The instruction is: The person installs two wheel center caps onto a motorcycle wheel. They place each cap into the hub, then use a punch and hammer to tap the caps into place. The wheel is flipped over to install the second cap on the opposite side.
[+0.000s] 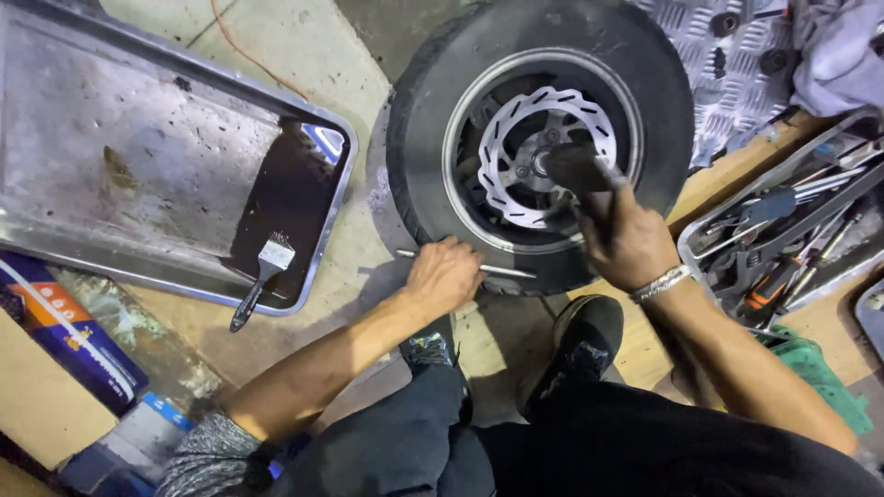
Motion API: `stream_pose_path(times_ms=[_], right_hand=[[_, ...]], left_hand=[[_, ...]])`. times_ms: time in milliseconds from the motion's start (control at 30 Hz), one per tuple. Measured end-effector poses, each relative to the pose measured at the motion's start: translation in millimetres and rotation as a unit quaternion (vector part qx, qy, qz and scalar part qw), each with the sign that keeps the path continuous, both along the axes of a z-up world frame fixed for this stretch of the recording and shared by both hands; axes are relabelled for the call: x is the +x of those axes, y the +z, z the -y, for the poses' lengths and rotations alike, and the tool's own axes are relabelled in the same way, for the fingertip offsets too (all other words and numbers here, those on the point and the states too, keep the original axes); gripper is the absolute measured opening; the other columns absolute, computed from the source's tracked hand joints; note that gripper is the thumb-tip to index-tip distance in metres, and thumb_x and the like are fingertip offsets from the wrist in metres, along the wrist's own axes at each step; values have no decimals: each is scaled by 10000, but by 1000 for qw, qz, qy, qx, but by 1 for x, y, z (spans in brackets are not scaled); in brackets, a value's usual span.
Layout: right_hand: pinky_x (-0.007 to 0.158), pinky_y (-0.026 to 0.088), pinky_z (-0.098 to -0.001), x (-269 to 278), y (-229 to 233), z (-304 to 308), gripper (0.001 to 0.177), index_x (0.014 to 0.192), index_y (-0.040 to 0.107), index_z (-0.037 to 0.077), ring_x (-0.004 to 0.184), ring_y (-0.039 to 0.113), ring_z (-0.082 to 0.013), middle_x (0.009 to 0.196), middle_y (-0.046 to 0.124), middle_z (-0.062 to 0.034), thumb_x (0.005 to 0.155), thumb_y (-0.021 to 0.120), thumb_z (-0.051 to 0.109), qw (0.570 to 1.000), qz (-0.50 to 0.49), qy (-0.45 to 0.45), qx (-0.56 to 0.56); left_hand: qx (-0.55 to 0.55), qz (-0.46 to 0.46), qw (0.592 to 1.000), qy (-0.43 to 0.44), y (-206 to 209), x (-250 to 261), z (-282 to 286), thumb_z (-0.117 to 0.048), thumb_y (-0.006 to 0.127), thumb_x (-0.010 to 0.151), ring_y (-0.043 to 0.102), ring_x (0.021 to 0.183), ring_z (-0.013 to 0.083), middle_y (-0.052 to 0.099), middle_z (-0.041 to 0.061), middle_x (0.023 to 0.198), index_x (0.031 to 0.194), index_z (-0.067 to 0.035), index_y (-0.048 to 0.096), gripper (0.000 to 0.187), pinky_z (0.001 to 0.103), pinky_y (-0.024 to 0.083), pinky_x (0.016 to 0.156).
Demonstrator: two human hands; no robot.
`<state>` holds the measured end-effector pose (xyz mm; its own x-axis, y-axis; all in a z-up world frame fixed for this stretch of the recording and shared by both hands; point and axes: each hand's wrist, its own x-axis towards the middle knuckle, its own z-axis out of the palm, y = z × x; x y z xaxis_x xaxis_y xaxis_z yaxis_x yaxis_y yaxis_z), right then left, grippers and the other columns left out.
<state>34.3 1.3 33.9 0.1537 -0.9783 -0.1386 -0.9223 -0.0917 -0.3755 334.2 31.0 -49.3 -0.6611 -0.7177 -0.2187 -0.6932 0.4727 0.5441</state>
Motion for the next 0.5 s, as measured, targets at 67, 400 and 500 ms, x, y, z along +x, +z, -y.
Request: stream_pose_path(times_ms=[67,400,500], right_hand=[[631,516,-669,8,0,10,491,1265,460,-6,740,678,-560,781,672,-317,933,672,287,998,8,-39,57],[513,514,-465,-19,23,-11,310,1141,558,-39,629,642,-405,791,647,-209,928,711,127,987,59,90,-119],[543,508,-529,-1,2,-5,457,1223,499,-136,622,631,-443,795,646,-290,936,714,146,991,36,88,-98]], left_hand=[[-4,2,1000,2,-3,0,-2,-327,675,829,700,766,302,685,97,736,828,-118,748,222,401,573,645],[-65,-13,998,-4,-20,-4,-11,-266,667,883,694,741,296,689,80,730,832,-126,714,156,405,566,591],[-20,-25,999,15,-8,-2,-8,-266,671,878,681,749,306,679,83,731,844,-116,716,160,432,559,579]])
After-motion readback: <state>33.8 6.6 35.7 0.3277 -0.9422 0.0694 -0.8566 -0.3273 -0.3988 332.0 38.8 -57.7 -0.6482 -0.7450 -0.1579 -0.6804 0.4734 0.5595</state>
